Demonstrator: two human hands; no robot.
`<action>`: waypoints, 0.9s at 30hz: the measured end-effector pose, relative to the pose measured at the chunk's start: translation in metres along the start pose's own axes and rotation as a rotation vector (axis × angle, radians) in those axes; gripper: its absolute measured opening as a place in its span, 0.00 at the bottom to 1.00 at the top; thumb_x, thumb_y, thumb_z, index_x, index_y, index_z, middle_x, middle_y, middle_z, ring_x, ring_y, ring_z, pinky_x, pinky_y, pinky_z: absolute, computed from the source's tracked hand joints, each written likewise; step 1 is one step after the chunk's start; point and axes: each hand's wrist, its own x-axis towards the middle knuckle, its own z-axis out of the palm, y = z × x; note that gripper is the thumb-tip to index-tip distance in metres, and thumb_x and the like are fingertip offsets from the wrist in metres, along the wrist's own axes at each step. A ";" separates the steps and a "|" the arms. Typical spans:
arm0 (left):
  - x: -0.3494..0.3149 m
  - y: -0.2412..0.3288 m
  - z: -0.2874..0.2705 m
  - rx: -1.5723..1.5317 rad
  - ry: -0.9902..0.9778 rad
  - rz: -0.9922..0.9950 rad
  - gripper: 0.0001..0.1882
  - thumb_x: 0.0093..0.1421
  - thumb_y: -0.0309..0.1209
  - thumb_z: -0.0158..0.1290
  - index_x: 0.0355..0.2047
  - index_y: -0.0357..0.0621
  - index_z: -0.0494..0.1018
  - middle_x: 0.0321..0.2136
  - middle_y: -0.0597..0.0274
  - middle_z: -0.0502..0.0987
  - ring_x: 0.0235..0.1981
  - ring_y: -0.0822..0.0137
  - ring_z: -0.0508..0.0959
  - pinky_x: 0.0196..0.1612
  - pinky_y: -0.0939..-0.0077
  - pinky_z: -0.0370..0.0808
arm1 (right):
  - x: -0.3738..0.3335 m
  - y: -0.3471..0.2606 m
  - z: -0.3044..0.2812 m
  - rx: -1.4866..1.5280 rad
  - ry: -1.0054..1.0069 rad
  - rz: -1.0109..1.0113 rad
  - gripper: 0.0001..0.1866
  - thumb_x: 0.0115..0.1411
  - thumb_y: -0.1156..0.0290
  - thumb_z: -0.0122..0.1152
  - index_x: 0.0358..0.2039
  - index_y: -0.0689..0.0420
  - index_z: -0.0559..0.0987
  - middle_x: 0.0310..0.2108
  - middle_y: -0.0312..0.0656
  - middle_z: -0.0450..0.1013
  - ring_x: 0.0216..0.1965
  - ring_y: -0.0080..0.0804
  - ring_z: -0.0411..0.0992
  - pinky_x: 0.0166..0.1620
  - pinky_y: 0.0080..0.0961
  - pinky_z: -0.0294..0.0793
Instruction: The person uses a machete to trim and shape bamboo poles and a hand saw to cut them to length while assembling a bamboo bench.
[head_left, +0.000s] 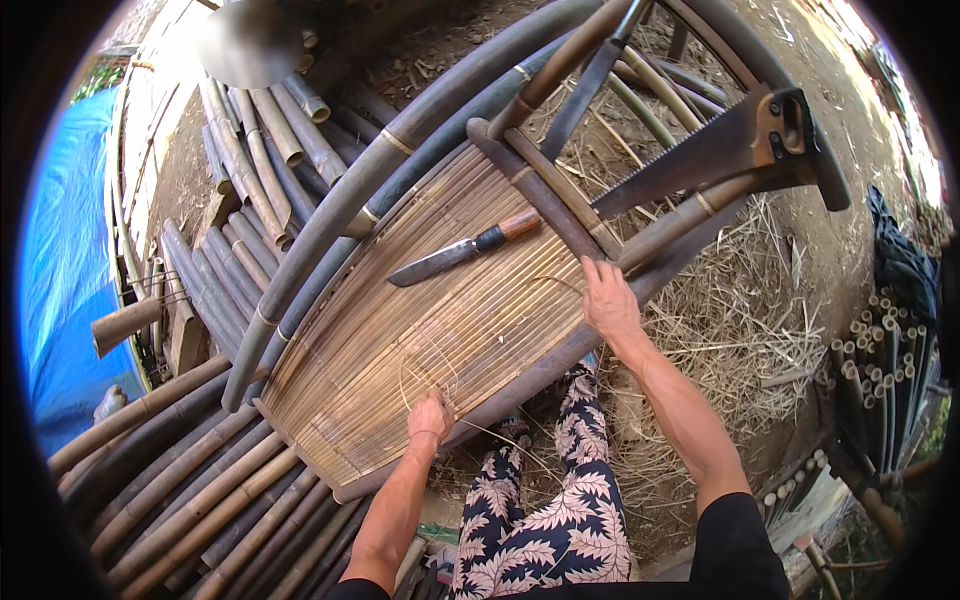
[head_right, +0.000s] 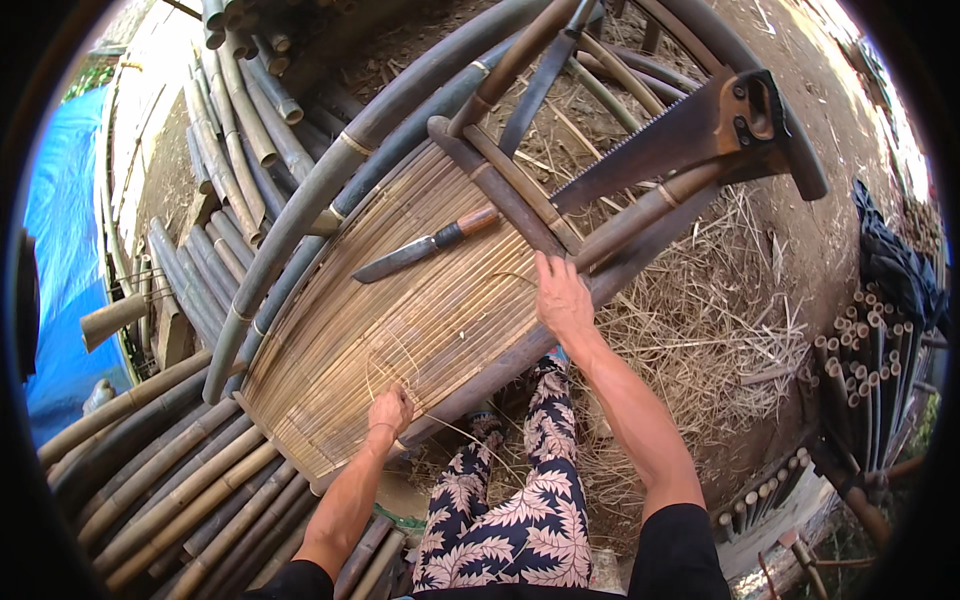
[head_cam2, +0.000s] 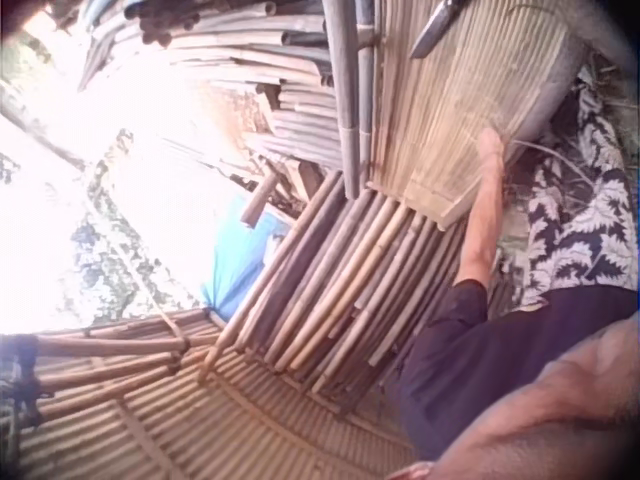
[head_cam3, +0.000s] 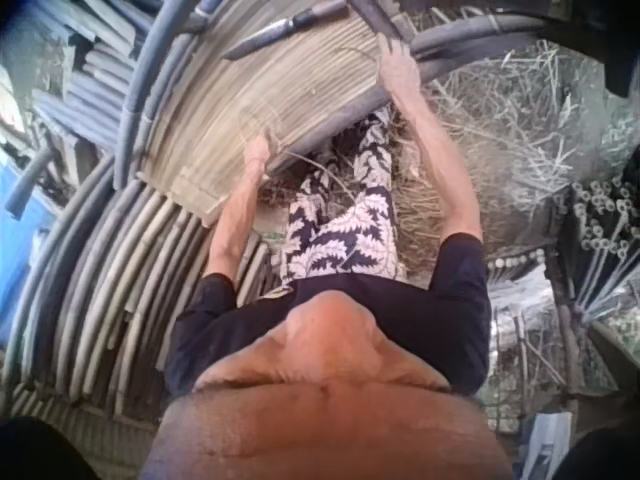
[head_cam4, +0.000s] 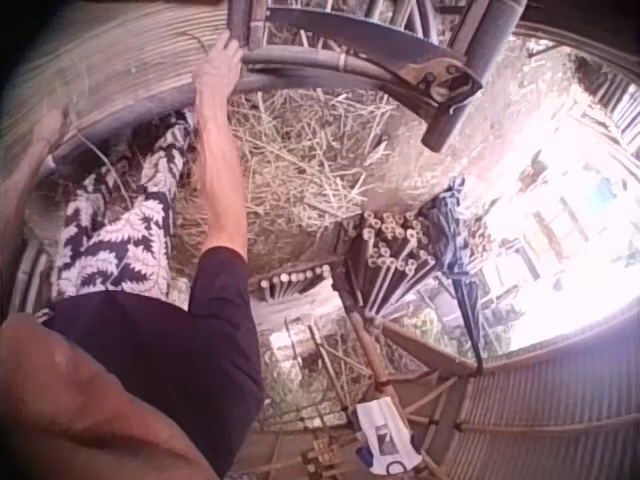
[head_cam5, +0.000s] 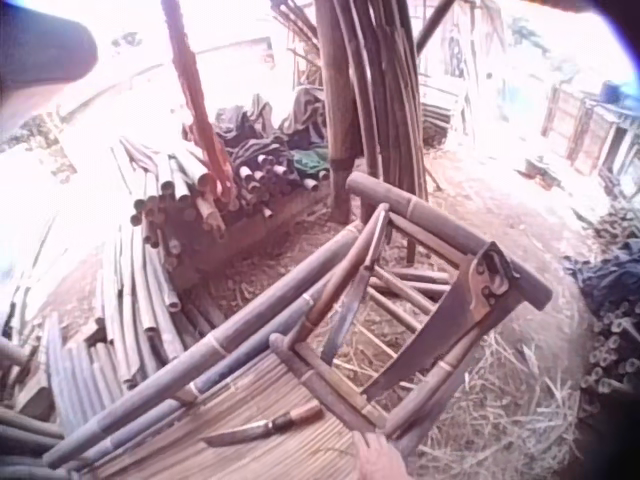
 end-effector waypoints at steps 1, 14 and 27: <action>0.004 -0.009 0.012 -0.005 0.008 0.001 0.15 0.54 0.34 0.51 0.40 0.40 0.73 0.39 0.39 0.76 0.41 0.42 0.77 0.43 0.49 0.75 | 0.031 -0.014 0.009 -0.037 0.069 -0.154 0.30 0.54 0.77 0.53 0.60 0.57 0.65 0.51 0.50 0.66 0.53 0.49 0.66 0.52 0.41 0.70; -0.032 0.178 -0.002 -0.468 0.325 0.424 0.06 0.58 0.25 0.54 0.35 0.36 0.74 0.32 0.50 0.75 0.35 0.52 0.76 0.40 0.65 0.73 | -0.042 0.005 0.022 0.325 -0.154 -0.074 0.19 0.59 0.64 0.60 0.45 0.62 0.68 0.40 0.50 0.65 0.36 0.51 0.74 0.37 0.42 0.78; 0.102 0.421 0.097 0.118 0.349 0.944 0.40 0.62 0.42 0.51 0.65 0.30 0.48 0.59 0.37 0.61 0.62 0.43 0.60 0.64 0.57 0.58 | -0.232 0.216 0.032 0.517 -0.241 1.047 0.31 0.67 0.62 0.48 0.68 0.50 0.50 0.41 0.58 0.71 0.20 0.38 0.71 0.18 0.30 0.74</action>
